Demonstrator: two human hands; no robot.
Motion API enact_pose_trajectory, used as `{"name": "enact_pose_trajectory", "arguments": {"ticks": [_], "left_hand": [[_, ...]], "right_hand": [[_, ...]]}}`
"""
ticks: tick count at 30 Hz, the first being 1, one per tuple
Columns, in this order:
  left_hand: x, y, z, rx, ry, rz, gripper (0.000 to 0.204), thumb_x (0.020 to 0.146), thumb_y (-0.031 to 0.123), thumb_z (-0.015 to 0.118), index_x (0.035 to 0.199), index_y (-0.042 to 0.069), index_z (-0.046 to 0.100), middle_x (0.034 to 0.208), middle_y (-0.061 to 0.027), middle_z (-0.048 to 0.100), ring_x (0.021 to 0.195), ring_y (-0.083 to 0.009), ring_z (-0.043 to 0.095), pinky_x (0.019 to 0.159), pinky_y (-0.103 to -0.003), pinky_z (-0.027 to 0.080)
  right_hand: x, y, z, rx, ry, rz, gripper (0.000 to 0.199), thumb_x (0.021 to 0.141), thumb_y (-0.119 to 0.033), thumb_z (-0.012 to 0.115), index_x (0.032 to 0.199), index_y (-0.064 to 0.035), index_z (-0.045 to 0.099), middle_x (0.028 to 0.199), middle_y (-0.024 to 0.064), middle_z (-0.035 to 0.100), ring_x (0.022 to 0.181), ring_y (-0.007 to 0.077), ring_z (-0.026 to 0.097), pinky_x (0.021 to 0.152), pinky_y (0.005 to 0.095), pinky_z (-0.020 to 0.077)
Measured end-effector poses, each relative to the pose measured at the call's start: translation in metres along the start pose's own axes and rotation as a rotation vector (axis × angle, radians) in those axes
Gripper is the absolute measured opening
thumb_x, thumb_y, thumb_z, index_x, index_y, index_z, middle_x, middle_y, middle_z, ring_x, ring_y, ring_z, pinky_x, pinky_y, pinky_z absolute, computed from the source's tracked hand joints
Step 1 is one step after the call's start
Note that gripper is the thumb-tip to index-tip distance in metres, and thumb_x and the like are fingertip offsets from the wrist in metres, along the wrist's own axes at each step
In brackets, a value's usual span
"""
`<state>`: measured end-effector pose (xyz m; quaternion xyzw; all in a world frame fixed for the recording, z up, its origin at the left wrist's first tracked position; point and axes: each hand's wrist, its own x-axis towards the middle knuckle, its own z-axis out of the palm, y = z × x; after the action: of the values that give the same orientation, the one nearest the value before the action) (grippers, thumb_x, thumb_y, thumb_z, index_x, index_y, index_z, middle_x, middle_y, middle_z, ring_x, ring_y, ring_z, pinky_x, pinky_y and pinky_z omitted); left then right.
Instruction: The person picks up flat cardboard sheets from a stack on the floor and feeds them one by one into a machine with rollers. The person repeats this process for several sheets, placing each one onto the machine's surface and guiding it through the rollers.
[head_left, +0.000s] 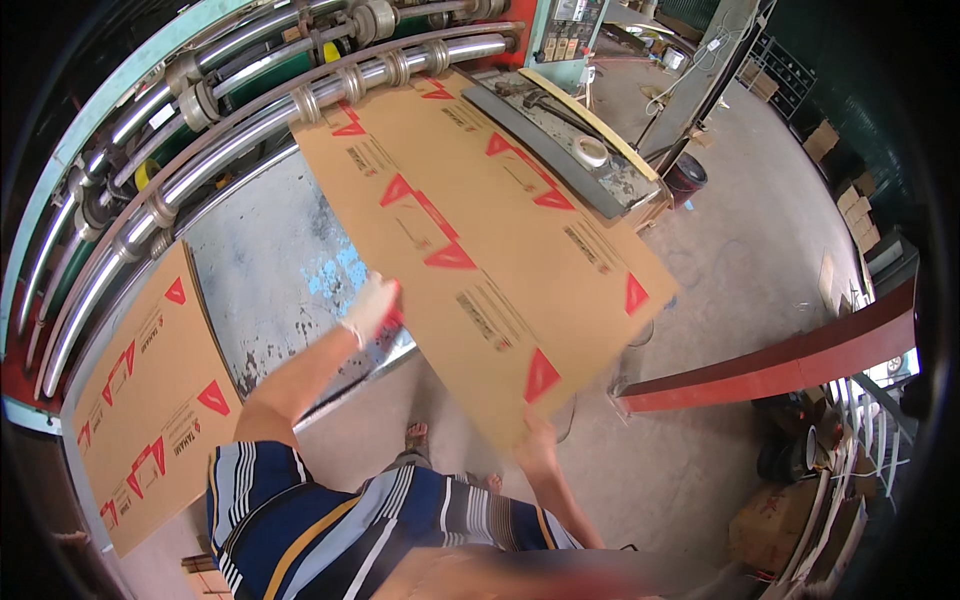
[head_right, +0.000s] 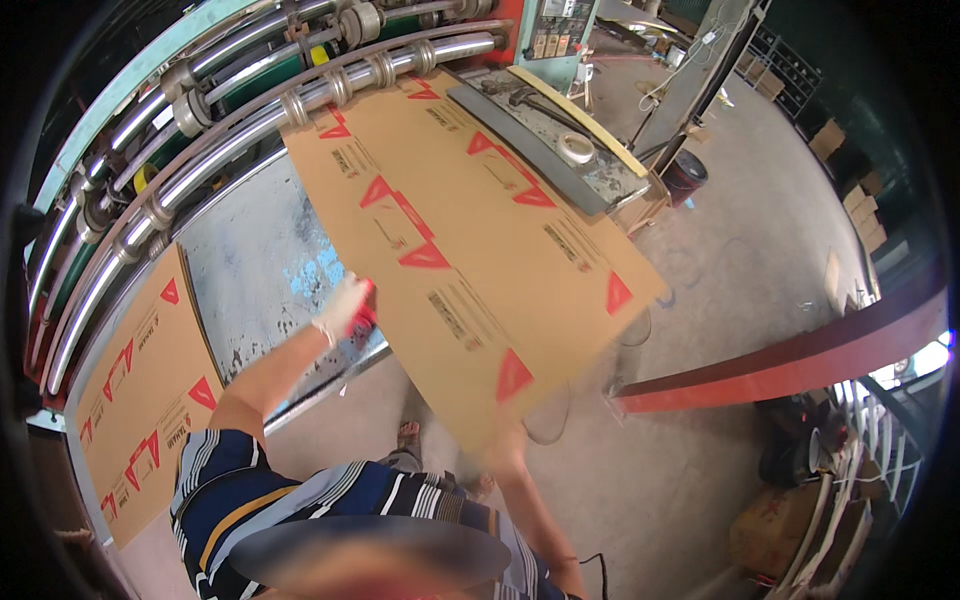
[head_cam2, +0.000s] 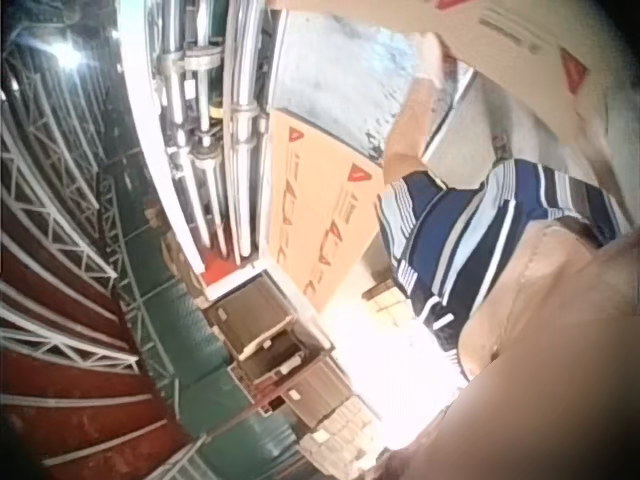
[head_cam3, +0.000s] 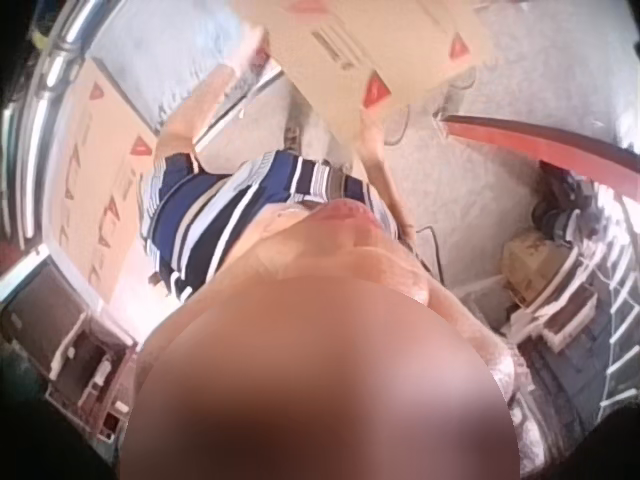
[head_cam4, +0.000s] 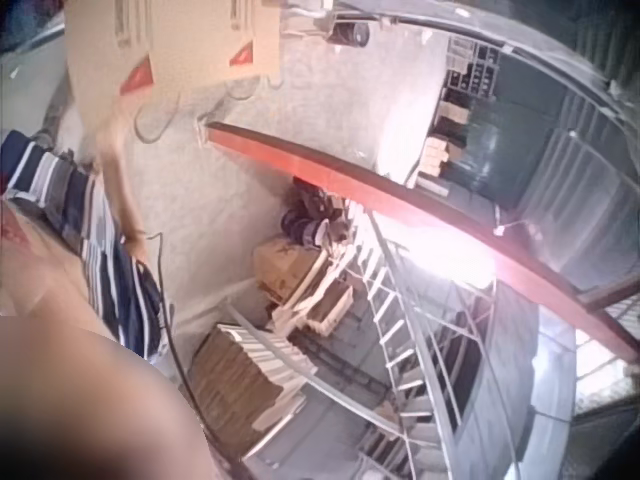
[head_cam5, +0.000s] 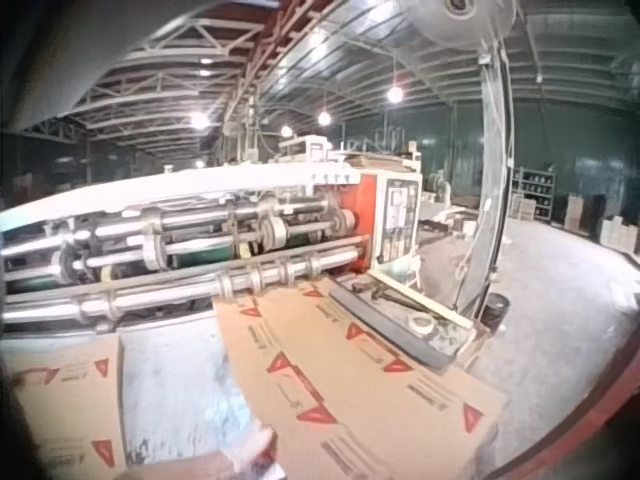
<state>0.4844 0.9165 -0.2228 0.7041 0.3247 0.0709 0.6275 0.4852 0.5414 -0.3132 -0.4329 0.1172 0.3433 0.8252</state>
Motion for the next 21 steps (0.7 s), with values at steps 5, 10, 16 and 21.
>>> {"name": "enact_pose_trajectory", "arguments": {"ticks": [5,10,16,21], "left_hand": [[0.1,0.033,-0.104,0.12,0.25,0.002,0.048,0.094,0.023,0.052,0.137,0.003,0.041,0.103,-0.0142,0.065,0.078,-0.0203,0.065,0.061,-0.035,0.053],[0.07,-0.002,-0.174,0.409,0.5,0.172,0.063,0.094,0.027,0.055,0.15,0.009,0.03,0.116,-0.0186,0.063,0.093,-0.0284,0.065,0.08,-0.042,0.053],[-0.127,-0.082,-0.286,1.229,1.096,-0.26,0.074,0.09,0.049,0.057,0.15,0.014,0.033,0.147,-0.0171,0.044,0.137,-0.0369,0.037,0.1,-0.061,0.037],[-0.229,-0.096,-0.27,1.203,0.796,-0.696,0.072,0.092,0.056,0.045,0.146,0.009,0.038,0.147,-0.0155,0.045,0.14,-0.0352,0.034,0.102,-0.067,0.03]], "right_hand": [[0.097,0.009,0.074,-0.078,0.047,0.141,0.04,0.1,-0.025,0.053,0.134,-0.0061,0.046,0.128,0.0119,0.056,0.122,0.0306,0.053,0.092,0.0494,0.0476],[0.101,0.01,0.057,-0.301,-0.093,0.074,0.032,0.099,-0.024,0.053,0.127,-0.0077,0.05,0.12,0.0119,0.059,0.109,0.032,0.06,0.084,0.0453,0.0518],[0.095,0.048,0.019,-0.174,-0.073,0.467,0.022,0.099,-0.025,0.053,0.114,-0.0107,0.06,0.104,0.0088,0.068,0.098,0.0298,0.066,0.077,0.0426,0.0546],[0.092,0.062,0.052,-0.359,-0.292,0.597,0.026,0.099,-0.029,0.054,0.114,-0.0102,0.062,0.108,0.01,0.069,0.098,0.0283,0.068,0.073,0.0431,0.0559]]}}
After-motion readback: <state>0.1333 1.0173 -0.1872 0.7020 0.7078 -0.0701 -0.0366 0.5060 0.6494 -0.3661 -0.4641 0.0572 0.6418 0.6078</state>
